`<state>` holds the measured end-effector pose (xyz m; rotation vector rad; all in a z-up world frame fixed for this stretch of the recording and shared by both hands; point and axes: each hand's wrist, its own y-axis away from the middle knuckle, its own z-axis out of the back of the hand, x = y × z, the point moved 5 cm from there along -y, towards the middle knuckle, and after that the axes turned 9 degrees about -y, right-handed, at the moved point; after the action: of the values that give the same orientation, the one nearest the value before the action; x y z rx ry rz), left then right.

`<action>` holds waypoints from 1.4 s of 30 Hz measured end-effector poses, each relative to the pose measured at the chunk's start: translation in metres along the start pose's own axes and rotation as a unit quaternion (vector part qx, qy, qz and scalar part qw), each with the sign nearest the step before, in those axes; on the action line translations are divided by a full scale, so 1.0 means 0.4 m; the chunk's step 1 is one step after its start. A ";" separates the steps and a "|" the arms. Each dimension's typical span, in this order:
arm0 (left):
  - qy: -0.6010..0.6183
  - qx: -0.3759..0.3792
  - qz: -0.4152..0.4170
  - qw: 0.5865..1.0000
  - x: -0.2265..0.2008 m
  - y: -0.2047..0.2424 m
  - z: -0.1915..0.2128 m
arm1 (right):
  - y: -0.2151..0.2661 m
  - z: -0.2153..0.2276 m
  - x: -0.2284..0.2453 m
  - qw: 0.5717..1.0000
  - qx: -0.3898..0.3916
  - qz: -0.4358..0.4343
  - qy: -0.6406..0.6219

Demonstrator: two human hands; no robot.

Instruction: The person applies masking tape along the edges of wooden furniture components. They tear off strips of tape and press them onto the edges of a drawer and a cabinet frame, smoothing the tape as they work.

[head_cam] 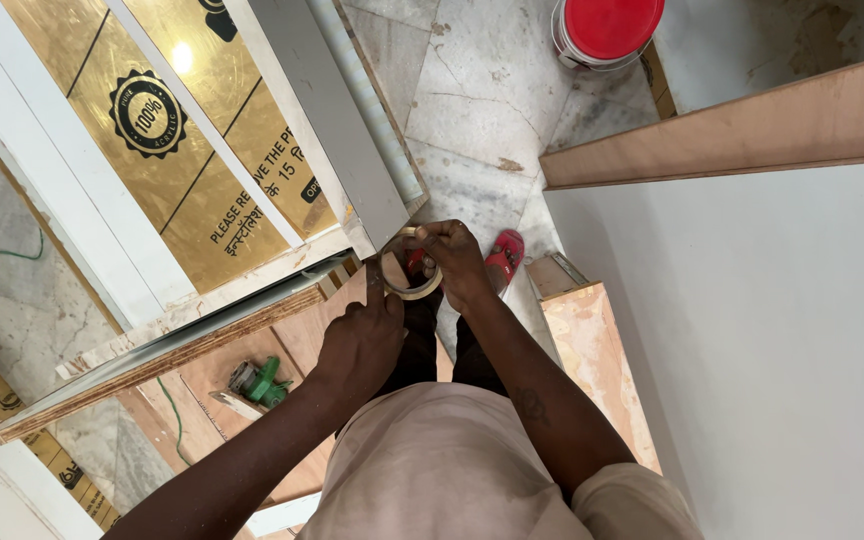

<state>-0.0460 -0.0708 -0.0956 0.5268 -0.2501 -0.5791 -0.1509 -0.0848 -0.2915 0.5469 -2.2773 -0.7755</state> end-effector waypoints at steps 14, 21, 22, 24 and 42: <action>0.090 -0.045 0.126 0.987 0.026 -0.104 -0.011 | 0.000 -0.009 0.029 0.998 0.013 -0.014 0.054; 0.082 -0.032 0.184 0.979 0.027 -0.129 -0.097 | -0.015 -0.008 0.028 0.997 0.035 -0.013 0.067; 0.070 -0.036 0.188 0.979 0.028 -0.128 -0.104 | -0.015 -0.007 0.027 0.997 0.035 -0.012 0.067; 0.032 -0.052 0.186 0.981 0.028 -0.130 -0.108 | -0.015 -0.009 0.028 0.997 0.035 -0.008 0.067; 0.050 -0.071 0.189 0.978 0.026 -0.145 -0.139 | 0.050 -0.043 -0.086 0.985 0.161 -0.056 -0.014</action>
<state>-0.0432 -0.0958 -0.1727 0.3558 -0.2036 -0.1976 -0.1186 -0.0572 -0.2836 0.8206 -2.4309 -0.4693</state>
